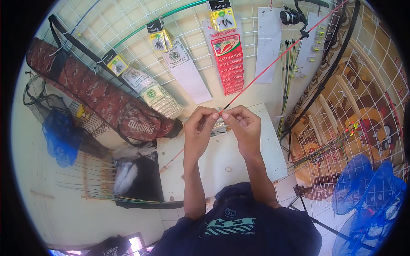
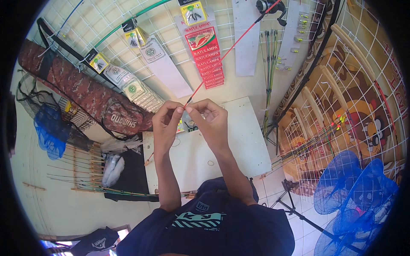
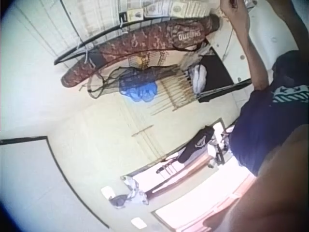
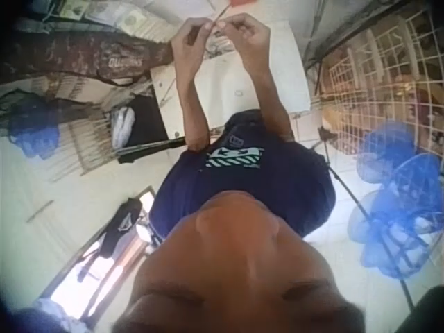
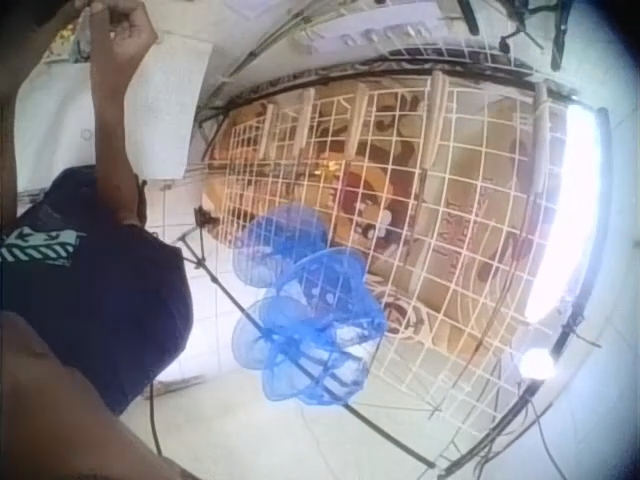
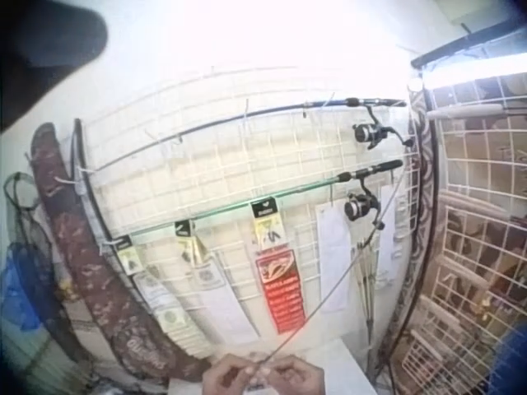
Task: Assemble fishing rod components including a float and line.
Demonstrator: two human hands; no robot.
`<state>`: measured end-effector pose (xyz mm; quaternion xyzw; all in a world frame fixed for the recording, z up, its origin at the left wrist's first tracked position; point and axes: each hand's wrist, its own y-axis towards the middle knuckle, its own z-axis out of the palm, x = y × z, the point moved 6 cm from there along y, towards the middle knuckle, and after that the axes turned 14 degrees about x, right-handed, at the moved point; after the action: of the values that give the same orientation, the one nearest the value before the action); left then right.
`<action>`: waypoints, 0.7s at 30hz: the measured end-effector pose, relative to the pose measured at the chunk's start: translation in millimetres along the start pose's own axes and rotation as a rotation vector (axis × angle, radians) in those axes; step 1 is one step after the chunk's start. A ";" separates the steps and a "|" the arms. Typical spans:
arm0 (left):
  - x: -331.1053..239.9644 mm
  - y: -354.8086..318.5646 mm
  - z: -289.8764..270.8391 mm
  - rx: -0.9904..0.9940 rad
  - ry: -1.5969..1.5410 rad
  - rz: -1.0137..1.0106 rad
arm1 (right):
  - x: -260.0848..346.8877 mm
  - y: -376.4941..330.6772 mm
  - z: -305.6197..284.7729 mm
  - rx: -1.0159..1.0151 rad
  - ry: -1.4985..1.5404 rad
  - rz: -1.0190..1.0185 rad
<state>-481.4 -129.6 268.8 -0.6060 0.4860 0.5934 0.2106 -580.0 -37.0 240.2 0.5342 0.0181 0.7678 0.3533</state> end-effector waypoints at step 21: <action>1.1 1.2 1.3 0.016 -0.026 0.014 | 1.0 -1.4 -2.4 -0.045 -0.012 -0.033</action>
<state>-483.3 -129.4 267.9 -0.5930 0.4925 0.5987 0.2176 -581.5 -34.6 239.4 0.5304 0.0075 0.7589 0.3777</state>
